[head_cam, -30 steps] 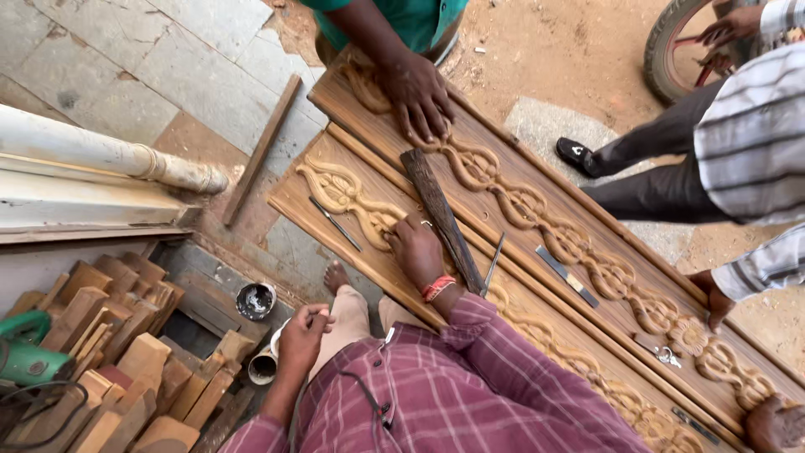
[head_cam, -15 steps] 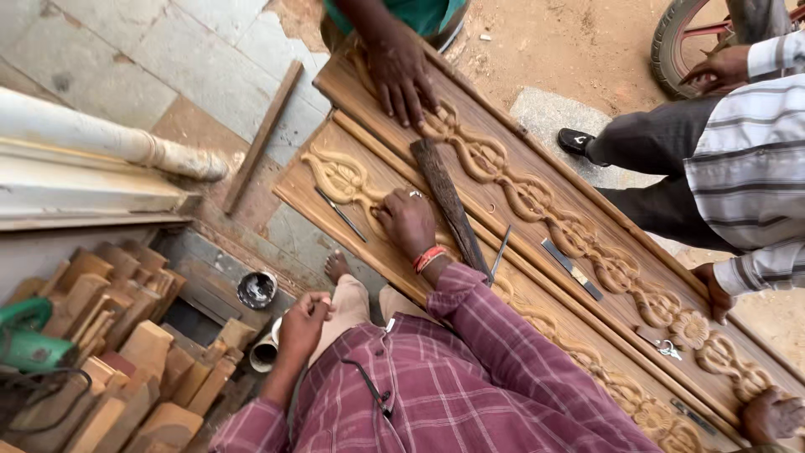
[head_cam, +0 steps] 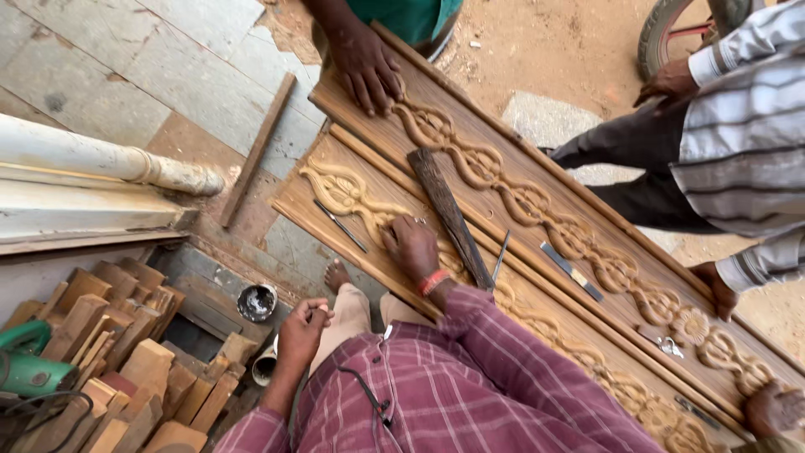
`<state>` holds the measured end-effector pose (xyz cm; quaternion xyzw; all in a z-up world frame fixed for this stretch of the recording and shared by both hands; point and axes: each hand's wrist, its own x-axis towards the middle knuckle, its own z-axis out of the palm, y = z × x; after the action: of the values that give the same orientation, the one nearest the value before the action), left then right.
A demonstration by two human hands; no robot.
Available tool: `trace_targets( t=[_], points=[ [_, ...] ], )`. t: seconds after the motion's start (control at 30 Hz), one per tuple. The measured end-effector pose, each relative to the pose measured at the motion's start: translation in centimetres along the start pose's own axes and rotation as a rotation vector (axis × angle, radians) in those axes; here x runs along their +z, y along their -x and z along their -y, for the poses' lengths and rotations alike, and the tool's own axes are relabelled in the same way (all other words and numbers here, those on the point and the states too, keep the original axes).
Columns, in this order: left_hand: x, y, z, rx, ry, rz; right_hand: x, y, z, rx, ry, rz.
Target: The person carves intricate floral patterns into a long wooden plank using a chisel and a wooden mallet. They repeatedly position the chisel and strike it to remove wood shavings, refining the design along the plank's length.
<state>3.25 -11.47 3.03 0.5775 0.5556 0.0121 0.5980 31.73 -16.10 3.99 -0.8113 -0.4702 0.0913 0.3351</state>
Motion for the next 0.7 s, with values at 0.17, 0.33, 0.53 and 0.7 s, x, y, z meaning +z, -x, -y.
trace_targets(
  t=[0.17, 0.33, 0.53, 0.7],
  points=[
    [-0.1, -0.2, 0.3, 0.038, -0.001, 0.003, 1.4, -2.0, 0.2, 0.025, 0.076, 0.07],
    [-0.8, -0.1, -1.0, 0.039, -0.061, -0.035, 0.9, -3.8, 0.2, 0.018, 0.127, 0.124],
    [-1.6, 0.6, 0.5, 0.028, -0.025, 0.002, -3.0, -2.0, -0.9, -0.11, 0.085, 0.173],
    [-1.9, -0.8, 0.5, 0.044, -0.071, -0.001, -3.7, -0.2, -1.1, 0.057, 0.133, 0.197]
  ],
)
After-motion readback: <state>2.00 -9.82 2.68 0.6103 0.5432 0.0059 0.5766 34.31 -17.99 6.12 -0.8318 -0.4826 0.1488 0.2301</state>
